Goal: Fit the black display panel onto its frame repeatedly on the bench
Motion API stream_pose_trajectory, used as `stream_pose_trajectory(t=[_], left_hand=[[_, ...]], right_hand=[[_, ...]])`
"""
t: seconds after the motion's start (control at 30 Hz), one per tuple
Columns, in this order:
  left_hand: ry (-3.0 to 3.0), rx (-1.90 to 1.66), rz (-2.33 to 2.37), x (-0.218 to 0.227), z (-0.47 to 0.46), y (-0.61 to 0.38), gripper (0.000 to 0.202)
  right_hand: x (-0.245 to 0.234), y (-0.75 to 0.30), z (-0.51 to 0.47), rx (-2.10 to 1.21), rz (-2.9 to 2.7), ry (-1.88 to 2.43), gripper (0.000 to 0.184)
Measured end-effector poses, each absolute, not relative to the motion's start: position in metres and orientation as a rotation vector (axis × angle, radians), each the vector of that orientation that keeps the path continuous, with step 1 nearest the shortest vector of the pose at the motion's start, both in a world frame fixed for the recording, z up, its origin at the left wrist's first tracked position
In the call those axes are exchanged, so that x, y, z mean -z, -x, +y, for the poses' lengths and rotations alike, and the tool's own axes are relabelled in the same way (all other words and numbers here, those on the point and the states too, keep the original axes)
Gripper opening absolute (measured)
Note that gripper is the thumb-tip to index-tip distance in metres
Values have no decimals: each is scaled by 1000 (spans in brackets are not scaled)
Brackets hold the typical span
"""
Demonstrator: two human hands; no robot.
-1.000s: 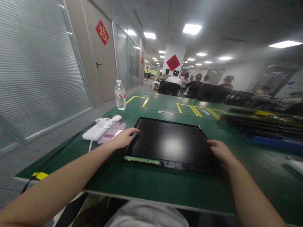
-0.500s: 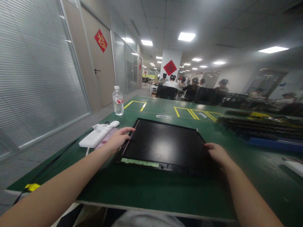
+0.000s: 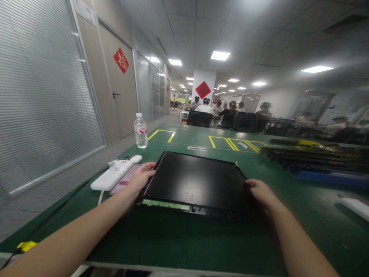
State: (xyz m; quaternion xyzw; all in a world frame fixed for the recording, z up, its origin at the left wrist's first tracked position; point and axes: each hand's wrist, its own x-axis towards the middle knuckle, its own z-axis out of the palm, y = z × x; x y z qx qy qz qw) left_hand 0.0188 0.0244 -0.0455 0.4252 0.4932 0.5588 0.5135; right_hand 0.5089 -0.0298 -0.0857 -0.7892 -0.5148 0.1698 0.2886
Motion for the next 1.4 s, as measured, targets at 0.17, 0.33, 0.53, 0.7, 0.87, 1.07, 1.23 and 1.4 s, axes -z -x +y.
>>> stream_pose_trajectory(t=[0.17, 0.33, 0.53, 0.7, 0.87, 1.07, 1.23, 1.4], left_hand=[[-924, -1387, 1124, 43, 22, -22, 31], [-842, -1358, 1118, 38, 15, -26, 38], [-874, -1145, 1186, 32, 4, -27, 68], [-932, -1049, 1135, 34, 4, -25, 49], [-935, -1002, 1122, 35, 7, -23, 31], [-1111, -1057, 1114, 38, 12, -21, 21], [-1320, -1004, 1187, 35, 4, -20, 50], [-1390, -1139, 1133, 26, -5, -26, 60]], right_hand=[[89, -511, -29, -450, -1365, 2071, 42], [88, -510, -29, -468, -1339, 2049, 41], [85, -508, -30, -459, -1328, 2063, 43], [87, -509, -30, -473, -1309, 2066, 45], [87, -510, -31, -496, -1343, 2046, 44], [84, -509, -33, -506, -1400, 2003, 40], [82, -509, -33, -486, -1432, 2057, 44], [81, -508, -32, -423, -1419, 2119, 47]])
